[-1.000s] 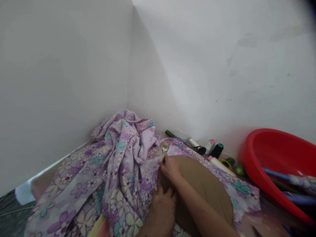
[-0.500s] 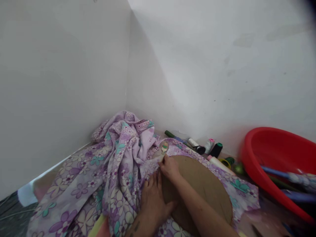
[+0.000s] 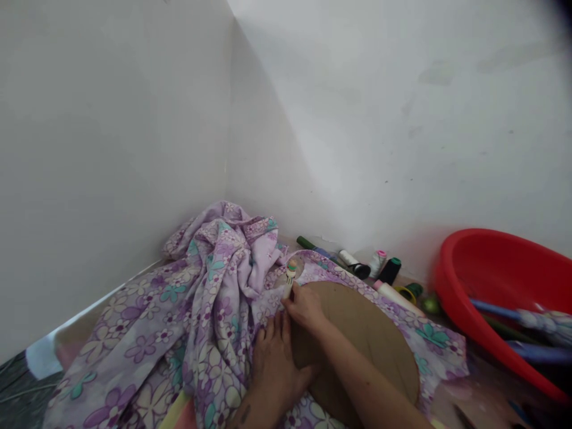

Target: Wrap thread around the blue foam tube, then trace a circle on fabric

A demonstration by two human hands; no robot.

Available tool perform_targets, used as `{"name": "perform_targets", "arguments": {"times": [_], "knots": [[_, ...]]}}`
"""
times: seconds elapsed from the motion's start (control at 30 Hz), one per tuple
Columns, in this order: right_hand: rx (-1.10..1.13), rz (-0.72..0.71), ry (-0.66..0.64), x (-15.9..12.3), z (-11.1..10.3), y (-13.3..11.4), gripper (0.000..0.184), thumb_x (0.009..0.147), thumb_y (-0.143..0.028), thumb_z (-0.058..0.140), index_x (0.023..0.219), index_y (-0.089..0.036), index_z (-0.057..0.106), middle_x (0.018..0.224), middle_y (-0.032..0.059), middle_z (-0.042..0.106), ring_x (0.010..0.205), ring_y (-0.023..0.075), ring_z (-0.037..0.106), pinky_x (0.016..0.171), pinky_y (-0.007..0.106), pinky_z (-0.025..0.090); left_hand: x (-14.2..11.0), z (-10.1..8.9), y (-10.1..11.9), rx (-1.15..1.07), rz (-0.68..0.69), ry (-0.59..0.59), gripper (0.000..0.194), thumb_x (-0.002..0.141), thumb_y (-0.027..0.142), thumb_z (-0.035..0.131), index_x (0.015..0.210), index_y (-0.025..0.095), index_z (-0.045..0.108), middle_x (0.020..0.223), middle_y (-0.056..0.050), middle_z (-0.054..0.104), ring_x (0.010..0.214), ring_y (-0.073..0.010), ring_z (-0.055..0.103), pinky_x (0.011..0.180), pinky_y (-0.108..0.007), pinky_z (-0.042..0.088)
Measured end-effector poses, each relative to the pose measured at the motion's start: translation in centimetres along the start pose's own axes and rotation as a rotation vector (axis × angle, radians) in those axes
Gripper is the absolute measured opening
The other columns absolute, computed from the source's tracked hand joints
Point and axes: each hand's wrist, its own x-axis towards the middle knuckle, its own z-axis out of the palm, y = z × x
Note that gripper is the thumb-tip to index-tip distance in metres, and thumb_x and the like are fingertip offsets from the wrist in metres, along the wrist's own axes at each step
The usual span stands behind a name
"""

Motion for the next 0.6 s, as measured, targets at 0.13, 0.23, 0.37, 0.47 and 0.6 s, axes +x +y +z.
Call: {"name": "perform_targets", "arguments": {"times": [0.13,0.23,0.37,0.47,0.6], "knots": [[0.026,-0.013,-0.023,0.0,-0.1,0.1,0.025,0.073,-0.033,0.048,0.092,-0.019,0.055,0.089,0.0072,0.063,0.082,0.02,0.057,0.062,0.025,0.034,0.0,-0.2,0.1,0.006,-0.02,-0.016,0.092,0.057,0.064,0.041,0.13,0.009,0.028,0.136,-0.012,0.027,0.123,-0.0305,0.02,0.099,-0.04,0.01],[0.057,-0.031,-0.015,0.2,0.2,0.4,0.026,0.07,-0.034,0.05,0.091,-0.019,0.056,0.088,0.0063,0.064,0.081,0.0205,0.058,0.061,0.024,0.033,0.0,-0.2,0.2,0.003,-0.01,0.019,0.089,0.057,0.063,0.043,0.127,0.009,0.033,0.134,-0.012,0.032,0.122,-0.0295,0.023,0.099,-0.039,0.013],[0.143,0.024,0.017,0.8,0.6,1.0,0.025,0.072,-0.034,0.049,0.09,-0.019,0.056,0.086,0.0051,0.064,0.078,0.0184,0.058,0.058,0.023,0.033,0.0,-0.2,0.1,-0.005,-0.022,0.041,0.091,0.054,0.063,0.046,0.127,0.009,0.035,0.132,-0.013,0.034,0.121,-0.0301,0.025,0.098,-0.039,0.015],[0.163,0.076,0.076,1.0,0.8,1.2,0.023,0.074,-0.032,0.047,0.091,-0.018,0.054,0.085,0.0056,0.064,0.077,0.0186,0.058,0.057,0.023,0.034,0.0,-0.4,0.2,-0.009,-0.026,0.016,0.095,0.054,0.066,0.044,0.129,0.01,0.03,0.134,-0.013,0.032,0.122,-0.031,0.023,0.098,-0.039,0.013],[0.107,0.073,0.093,1.2,0.8,1.1,0.022,0.075,-0.032,0.046,0.091,-0.018,0.053,0.084,0.0066,0.064,0.079,0.02,0.058,0.059,0.025,0.035,-0.1,-0.7,0.2,-0.008,-0.032,-0.011,0.097,0.054,0.068,0.042,0.131,0.011,0.027,0.136,-0.012,0.029,0.123,-0.0312,0.02,0.099,-0.04,0.011]]}}
